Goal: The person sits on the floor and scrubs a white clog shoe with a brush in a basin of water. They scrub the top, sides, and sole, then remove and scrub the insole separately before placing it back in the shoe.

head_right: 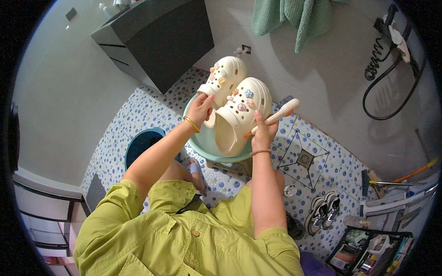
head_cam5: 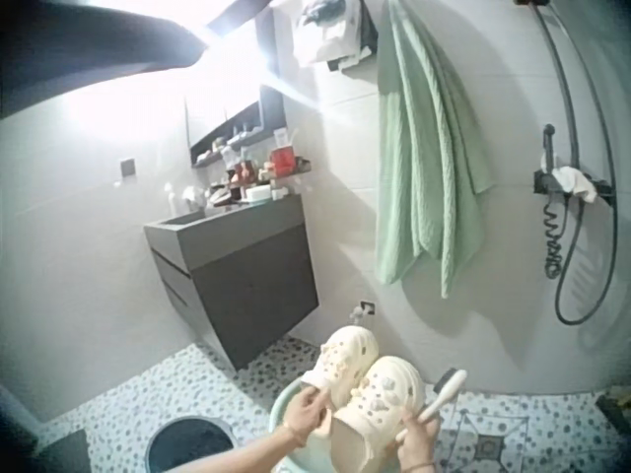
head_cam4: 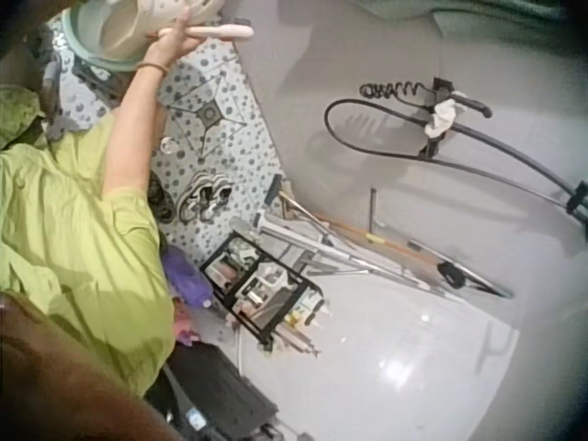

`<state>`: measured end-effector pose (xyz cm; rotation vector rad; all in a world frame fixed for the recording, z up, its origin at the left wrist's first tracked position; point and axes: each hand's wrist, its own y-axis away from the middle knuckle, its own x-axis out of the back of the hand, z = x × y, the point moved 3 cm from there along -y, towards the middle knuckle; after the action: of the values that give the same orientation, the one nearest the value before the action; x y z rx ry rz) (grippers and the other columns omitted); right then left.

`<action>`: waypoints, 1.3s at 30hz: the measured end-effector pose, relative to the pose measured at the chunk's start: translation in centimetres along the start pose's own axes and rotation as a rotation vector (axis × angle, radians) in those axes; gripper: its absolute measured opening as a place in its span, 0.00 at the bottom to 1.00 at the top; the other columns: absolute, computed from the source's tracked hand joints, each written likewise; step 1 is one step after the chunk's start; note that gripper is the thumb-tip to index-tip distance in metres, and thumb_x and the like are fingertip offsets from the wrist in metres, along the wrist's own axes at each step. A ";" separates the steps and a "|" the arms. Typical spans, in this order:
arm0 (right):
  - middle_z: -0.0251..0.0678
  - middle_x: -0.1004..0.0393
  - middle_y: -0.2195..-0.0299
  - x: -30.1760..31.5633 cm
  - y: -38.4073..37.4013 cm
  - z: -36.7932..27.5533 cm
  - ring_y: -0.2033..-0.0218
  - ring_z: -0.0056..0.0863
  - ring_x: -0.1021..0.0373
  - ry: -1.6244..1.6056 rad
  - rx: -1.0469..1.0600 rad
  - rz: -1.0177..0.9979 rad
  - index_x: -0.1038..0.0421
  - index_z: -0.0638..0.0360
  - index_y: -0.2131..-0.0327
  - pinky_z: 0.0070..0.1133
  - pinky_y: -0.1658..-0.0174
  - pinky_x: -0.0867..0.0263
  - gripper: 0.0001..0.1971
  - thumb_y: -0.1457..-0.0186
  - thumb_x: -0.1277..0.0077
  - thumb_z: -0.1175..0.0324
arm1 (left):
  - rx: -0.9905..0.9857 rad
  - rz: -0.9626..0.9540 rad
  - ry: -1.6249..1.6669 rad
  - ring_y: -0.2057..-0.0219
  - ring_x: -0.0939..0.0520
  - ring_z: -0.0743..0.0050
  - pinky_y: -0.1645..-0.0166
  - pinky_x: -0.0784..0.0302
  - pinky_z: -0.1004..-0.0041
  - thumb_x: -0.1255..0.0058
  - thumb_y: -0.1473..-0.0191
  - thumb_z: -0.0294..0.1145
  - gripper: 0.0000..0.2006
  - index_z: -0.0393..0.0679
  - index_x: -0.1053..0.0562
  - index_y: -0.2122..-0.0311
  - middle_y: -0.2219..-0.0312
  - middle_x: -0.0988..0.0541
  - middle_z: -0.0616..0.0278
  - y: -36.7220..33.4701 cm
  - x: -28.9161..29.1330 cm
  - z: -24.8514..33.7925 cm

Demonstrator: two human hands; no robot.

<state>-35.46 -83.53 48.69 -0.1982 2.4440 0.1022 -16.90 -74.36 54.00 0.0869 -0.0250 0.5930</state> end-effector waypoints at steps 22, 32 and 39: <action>0.37 0.34 0.59 5.5 -3.4 -3.0 0.59 0.29 0.34 -0.246 -0.039 0.304 0.38 0.65 0.57 0.26 0.57 0.34 0.22 0.53 0.45 0.62 | -0.210 -0.246 -1.286 0.50 0.35 0.46 0.42 0.53 0.57 0.50 0.57 0.55 0.34 0.40 0.39 0.50 0.56 0.31 0.43 -3.6 -1.6 -11.8; 0.37 0.34 0.59 4.9 -3.5 -2.9 0.58 0.29 0.35 -0.216 -0.044 0.285 0.38 0.65 0.56 0.26 0.57 0.34 0.23 0.53 0.46 0.63 | -0.178 -0.305 -1.437 0.49 0.35 0.54 0.40 0.61 0.56 0.63 0.47 0.49 0.22 0.49 0.39 0.50 0.56 0.30 0.51 -3.8 -2.5 -16.6; 0.37 0.34 0.58 4.7 -3.8 -2.6 0.58 0.29 0.35 -0.200 -0.055 0.243 0.39 0.65 0.54 0.26 0.56 0.35 0.23 0.51 0.48 0.62 | 0.067 -0.492 -1.302 0.43 0.45 0.49 0.40 0.57 0.55 0.62 0.49 0.48 0.27 0.48 0.42 0.45 0.50 0.36 0.48 -3.9 -2.8 -14.5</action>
<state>-40.04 -88.10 47.56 0.0823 2.2570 0.2827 -17.08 -77.82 39.15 0.5167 -1.2132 -0.0383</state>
